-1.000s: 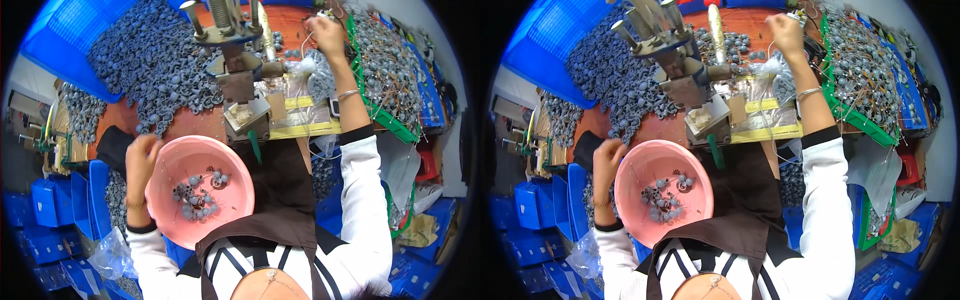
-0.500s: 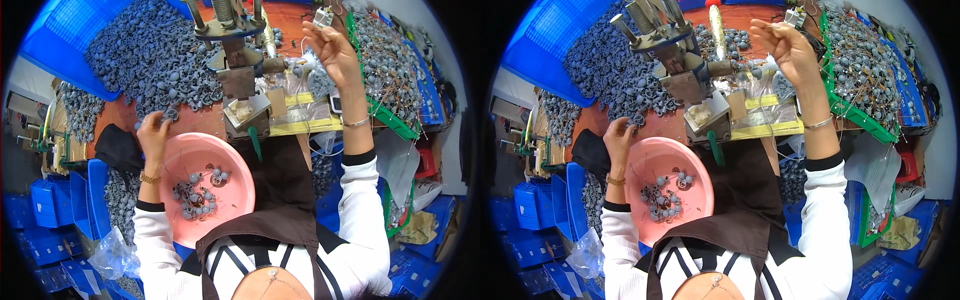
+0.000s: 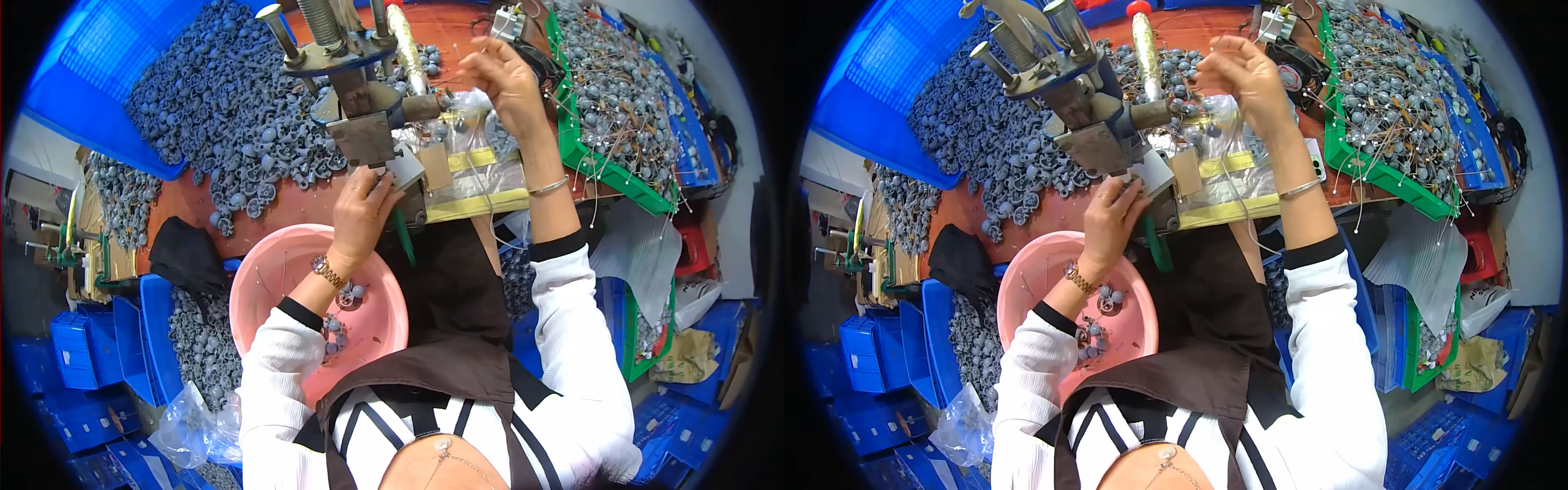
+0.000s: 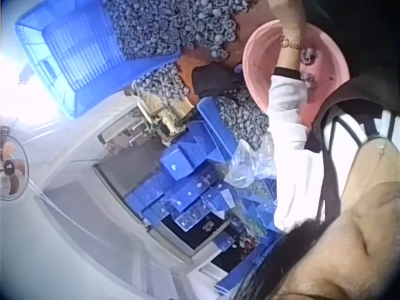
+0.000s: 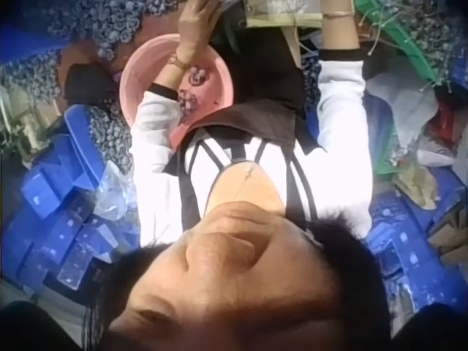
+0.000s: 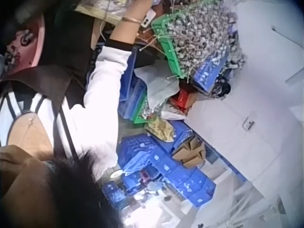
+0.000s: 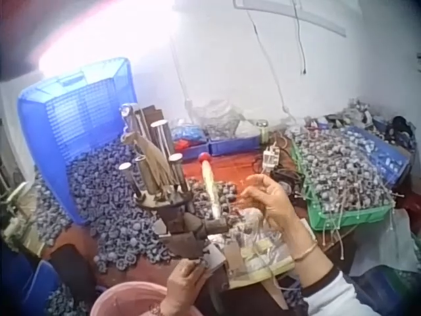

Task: Assembling small mechanical components using a manual press machine on a factory workbench.

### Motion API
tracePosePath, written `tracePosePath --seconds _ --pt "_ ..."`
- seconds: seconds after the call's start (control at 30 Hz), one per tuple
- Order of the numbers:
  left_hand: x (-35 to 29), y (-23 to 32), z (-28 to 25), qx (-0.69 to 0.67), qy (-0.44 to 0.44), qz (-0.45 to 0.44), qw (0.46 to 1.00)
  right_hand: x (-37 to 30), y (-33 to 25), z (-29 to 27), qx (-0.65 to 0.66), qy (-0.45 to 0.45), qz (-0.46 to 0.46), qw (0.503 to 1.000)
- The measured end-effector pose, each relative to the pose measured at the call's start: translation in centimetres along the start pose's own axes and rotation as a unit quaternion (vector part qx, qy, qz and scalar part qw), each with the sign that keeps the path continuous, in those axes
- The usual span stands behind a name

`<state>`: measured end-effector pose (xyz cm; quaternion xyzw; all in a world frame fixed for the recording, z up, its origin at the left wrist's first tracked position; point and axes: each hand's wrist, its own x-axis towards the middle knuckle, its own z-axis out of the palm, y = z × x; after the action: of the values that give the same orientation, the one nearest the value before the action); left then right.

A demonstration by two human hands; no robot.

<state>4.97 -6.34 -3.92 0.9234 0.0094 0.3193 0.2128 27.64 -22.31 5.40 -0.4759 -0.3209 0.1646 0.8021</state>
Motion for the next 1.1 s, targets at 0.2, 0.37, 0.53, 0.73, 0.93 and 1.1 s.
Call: tracePosePath --seconds 0.2,0.37,0.53,0.73,0.93,1.1 --pt "-0.8 0.4 -0.4 0.141 -0.095 0.065 0.983 1.1 0.5 -1.2 -0.112 -0.073 -0.016 0.991" --pt "-1.2 1.5 0.5 0.17 -0.107 0.02 0.979 2.2 0.0 -0.7 -0.263 -0.059 -0.072 0.96" --pt "-1.6 0.3 -0.1 0.076 -0.031 -0.009 0.997 1.8 -1.6 0.8 -0.005 -0.082 -0.069 0.994" --pt "0.6 -0.7 -1.5 -0.136 0.003 -0.139 0.981 1.5 -0.1 0.6 -0.015 -0.081 0.024 0.996" --pt "1.0 -1.3 -2.4 -0.064 0.002 -0.077 0.995 0.3 0.8 0.5 -0.175 -0.024 -0.001 0.984" --pt "-0.2 -10.3 -8.9 0.199 0.049 -0.156 0.966 -1.3 -3.2 1.2 0.002 0.004 -0.132 0.991"
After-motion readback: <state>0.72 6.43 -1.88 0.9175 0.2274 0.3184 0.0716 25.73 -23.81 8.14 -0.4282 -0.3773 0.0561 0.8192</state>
